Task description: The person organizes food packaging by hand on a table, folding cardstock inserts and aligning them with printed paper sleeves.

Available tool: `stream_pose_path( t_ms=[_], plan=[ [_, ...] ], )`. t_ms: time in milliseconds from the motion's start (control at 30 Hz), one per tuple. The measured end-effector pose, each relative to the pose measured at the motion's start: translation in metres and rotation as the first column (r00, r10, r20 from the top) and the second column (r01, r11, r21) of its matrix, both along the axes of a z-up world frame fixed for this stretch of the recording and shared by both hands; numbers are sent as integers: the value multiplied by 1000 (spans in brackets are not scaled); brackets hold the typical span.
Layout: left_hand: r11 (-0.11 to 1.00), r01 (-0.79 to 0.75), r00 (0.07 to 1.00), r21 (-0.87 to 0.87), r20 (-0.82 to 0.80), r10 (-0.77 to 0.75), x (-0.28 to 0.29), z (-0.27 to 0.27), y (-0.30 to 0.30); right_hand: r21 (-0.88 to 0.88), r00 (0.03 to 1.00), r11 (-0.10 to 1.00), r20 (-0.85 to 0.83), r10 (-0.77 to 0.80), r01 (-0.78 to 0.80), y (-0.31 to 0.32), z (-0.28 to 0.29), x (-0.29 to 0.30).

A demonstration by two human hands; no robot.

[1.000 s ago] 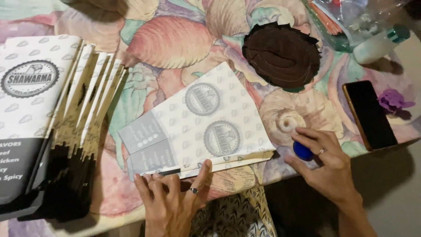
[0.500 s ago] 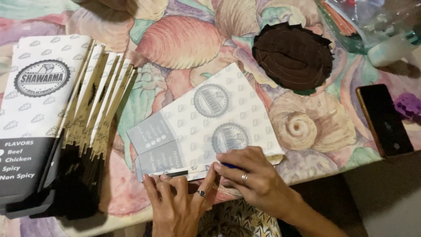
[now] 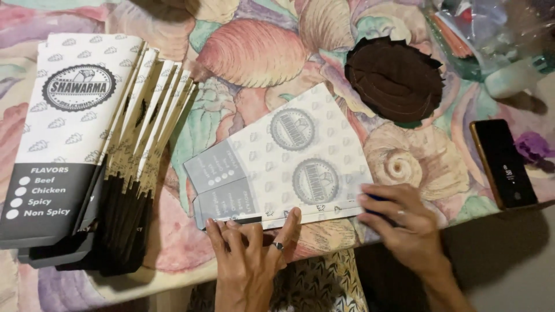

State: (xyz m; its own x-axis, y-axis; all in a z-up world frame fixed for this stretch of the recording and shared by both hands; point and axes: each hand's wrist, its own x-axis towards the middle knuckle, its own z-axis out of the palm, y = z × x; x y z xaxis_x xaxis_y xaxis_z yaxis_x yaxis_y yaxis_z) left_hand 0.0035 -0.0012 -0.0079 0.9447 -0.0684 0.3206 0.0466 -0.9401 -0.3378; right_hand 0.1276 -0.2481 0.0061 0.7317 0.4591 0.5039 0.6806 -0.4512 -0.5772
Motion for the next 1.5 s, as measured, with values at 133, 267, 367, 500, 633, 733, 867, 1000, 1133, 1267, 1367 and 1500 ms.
stream_pose_path(
  t_ms=[133,267,367,500,633,733,867,1000,1133,1267,1367,1500],
  plan=[
    [1000,2,1000,-20,26,-2,-4,1,-1,22,978,978,21,209,-210,57,3,-12],
    [1000,-11,999,-25,-32,10,-1,4,-1,5,958,958,-3,287,-287,49,6,-3],
    [997,4,1000,-75,-12,-5,-2,3,-1,-28,989,988,-19,149,-150,7,11,3],
    [996,9,1000,-84,18,-7,1,-5,0,-46,999,998,-11,-32,32,-19,11,5],
    [996,3,1000,-85,31,0,-1,-3,-2,-67,997,995,11,81,-80,23,4,-4],
    [993,18,1000,-113,19,-16,-4,-5,-2,7,964,965,60,260,-261,60,8,-7],
    [995,16,998,-99,68,-9,-1,-6,-1,-35,961,960,13,278,-277,37,5,3],
    [998,15,1000,-66,-11,-16,-4,-6,-1,-60,999,998,-14,-30,29,-22,11,9],
    [993,53,998,-109,40,-49,-4,-7,-1,-95,979,980,-93,-183,174,-49,16,8],
    [999,36,999,-40,-20,-37,-4,-9,1,446,834,881,-538,120,161,-47,10,4],
    [1000,12,999,-13,-50,-13,-4,-7,0,673,719,737,-546,429,71,-39,7,2],
    [999,11,999,-37,-36,-12,-4,-6,-1,667,735,744,-492,467,-26,-14,16,-4]
  ],
)
